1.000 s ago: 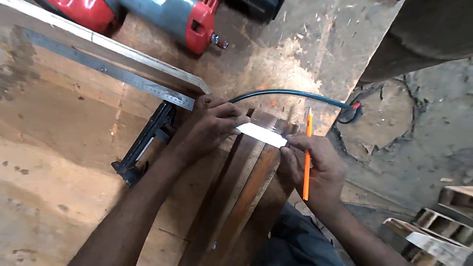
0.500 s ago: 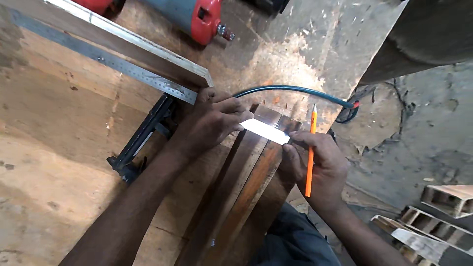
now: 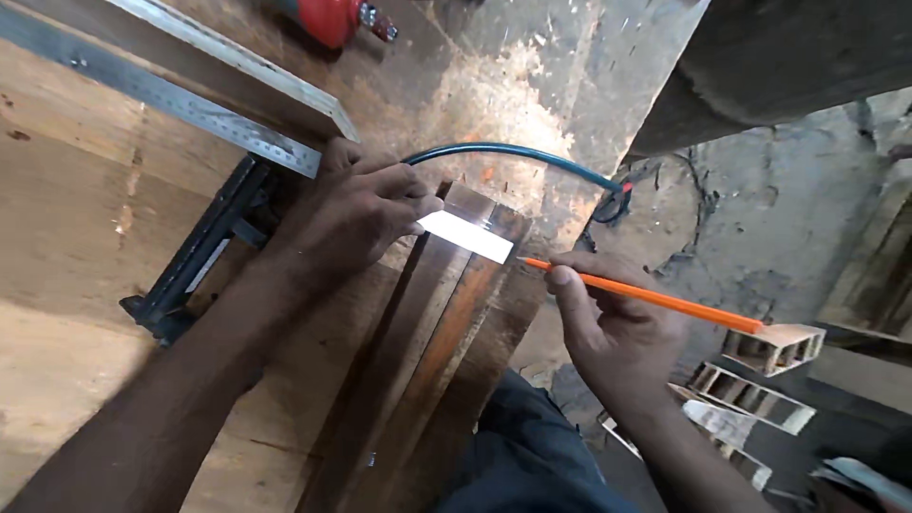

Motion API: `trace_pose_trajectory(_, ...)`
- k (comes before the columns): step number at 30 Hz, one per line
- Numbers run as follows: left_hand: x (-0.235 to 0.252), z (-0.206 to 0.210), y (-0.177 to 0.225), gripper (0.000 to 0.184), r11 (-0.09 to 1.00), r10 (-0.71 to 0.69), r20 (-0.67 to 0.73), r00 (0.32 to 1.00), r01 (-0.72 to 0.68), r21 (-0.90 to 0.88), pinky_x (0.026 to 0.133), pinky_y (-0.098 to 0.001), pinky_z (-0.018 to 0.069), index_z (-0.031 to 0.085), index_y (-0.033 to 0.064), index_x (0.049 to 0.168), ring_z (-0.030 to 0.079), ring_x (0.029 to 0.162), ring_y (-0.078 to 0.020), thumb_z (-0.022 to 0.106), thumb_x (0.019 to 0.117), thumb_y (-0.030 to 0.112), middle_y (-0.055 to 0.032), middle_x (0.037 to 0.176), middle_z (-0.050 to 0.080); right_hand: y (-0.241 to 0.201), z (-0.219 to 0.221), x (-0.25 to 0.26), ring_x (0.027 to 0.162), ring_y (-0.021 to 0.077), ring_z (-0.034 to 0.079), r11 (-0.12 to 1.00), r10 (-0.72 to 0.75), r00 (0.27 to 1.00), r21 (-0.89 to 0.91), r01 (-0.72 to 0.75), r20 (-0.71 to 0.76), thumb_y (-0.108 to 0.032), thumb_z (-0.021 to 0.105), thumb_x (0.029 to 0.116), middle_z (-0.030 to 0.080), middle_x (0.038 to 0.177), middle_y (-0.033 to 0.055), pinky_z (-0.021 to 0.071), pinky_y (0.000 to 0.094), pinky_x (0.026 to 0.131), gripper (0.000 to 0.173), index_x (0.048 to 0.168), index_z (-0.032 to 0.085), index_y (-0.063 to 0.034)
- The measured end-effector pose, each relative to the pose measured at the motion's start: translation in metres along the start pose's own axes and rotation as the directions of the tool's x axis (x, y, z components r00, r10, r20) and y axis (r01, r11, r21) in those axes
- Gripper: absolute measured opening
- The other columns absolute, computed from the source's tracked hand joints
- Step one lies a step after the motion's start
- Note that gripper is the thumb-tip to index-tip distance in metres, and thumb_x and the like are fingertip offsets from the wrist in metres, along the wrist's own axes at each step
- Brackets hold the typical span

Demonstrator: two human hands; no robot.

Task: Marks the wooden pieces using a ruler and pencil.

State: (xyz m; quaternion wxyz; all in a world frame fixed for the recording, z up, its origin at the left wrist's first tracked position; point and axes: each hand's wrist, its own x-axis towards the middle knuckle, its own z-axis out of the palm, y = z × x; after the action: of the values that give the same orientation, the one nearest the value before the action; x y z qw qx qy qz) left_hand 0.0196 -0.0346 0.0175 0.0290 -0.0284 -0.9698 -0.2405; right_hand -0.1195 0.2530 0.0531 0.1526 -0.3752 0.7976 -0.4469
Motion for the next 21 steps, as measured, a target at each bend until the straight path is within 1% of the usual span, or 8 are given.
trace_pose_trajectory(4,0.0009,-0.0002,-0.0004,0.03,1.0,0.004,-0.004,1.0,-0.004,-0.005,0.098,-0.0523,0.0373,0.073,0.0225,0.127,0.063,0.105,-0.0259,0.052,0.1067,0.028,-0.0063,0.115,0.071,0.0057,0.0056,0.0007,0.085,0.0122,0.072,1.0,-0.021,1.0,-0.007,0.021,0.006,-0.01,0.066,0.099,0.073,0.097,0.0078,0.0626,0.0304,0.075,0.014,0.107,0.072,0.0002)
trace_pose_trajectory(8,0.0004,-0.0004,-0.0007,0.03,1.0,0.009,-0.004,1.0,-0.009,0.007,0.096,-0.0518,0.0374,0.073,0.0232,0.128,0.063,0.103,-0.0252,0.054,0.1061,0.028,-0.0056,0.114,0.071,0.0052,0.0062,0.003,0.085,0.0127,0.071,0.999,-0.047,0.999,-0.012,0.047,0.017,-0.01,0.067,0.0988,0.074,0.097,0.0083,0.0623,0.0309,0.075,0.014,0.106,0.073,0.0004)
trace_pose_trajectory(13,0.001,-0.0028,0.0007,0.03,1.0,0.005,0.008,1.0,-0.005,0.014,0.097,-0.0525,0.0373,0.073,0.0229,0.128,0.063,0.105,-0.0258,0.054,0.1059,0.028,-0.0059,0.115,0.071,0.0067,0.0077,0.0064,0.09,0.0162,0.073,0.99,-0.142,0.99,-0.024,0.143,0.02,-0.005,0.069,0.0971,0.075,0.099,0.0111,0.0626,0.0333,0.081,0.012,0.104,0.073,0.0028)
trace_pose_trajectory(15,0.001,-0.0025,0.0009,0.029,1.0,0.007,0.004,1.0,-0.008,0.017,0.096,-0.0519,0.0373,0.074,0.0224,0.127,0.063,0.103,-0.0256,0.054,0.106,0.028,-0.0057,0.115,0.071,0.0041,0.0075,0.0042,0.092,0.0166,0.073,0.983,-0.163,0.986,-0.083,0.165,0.037,-0.007,0.069,0.0972,0.075,0.099,0.0114,0.0618,0.0329,0.083,0.013,0.104,0.074,0.002)
trace_pose_trajectory(17,0.0012,-0.003,0.0015,0.029,1.0,0.005,0.009,1.0,-0.005,0.019,0.096,-0.0518,0.0371,0.074,0.0219,0.127,0.063,0.104,-0.026,0.054,0.1061,0.027,-0.006,0.115,0.071,0.0005,0.007,0.0021,0.091,0.0151,0.072,0.977,-0.16,0.985,-0.128,0.168,0.07,-0.009,0.068,0.0973,0.074,0.098,0.0105,0.0613,0.0304,0.082,0.013,0.103,0.075,0.0007)
trace_pose_trajectory(19,0.0015,-0.0027,0.0014,0.03,1.0,0.002,0.01,1.0,-0.003,0.021,0.097,-0.0519,0.0377,0.073,0.0222,0.127,0.063,0.105,-0.0261,0.053,0.1065,0.028,-0.0058,0.115,0.071,0.0014,0.0067,0.0032,0.09,0.0131,0.072,0.979,-0.162,0.984,-0.114,0.17,0.078,-0.009,0.068,0.0976,0.074,0.096,0.0096,0.0609,0.0285,0.08,0.013,0.103,0.074,0.0007)
trace_pose_trajectory(21,0.0017,-0.0017,0.0005,0.03,1.0,0.005,0.005,1.0,-0.005,0.012,0.097,-0.052,0.0375,0.074,0.0221,0.126,0.063,0.105,-0.026,0.053,0.1065,0.028,-0.0058,0.115,0.071,0.0057,0.006,0.0075,0.09,0.0137,0.072,0.98,-0.177,0.983,-0.088,0.181,0.056,-0.008,0.067,0.0981,0.074,0.097,0.0108,0.0611,0.0295,0.082,0.012,0.102,0.073,0.0024)
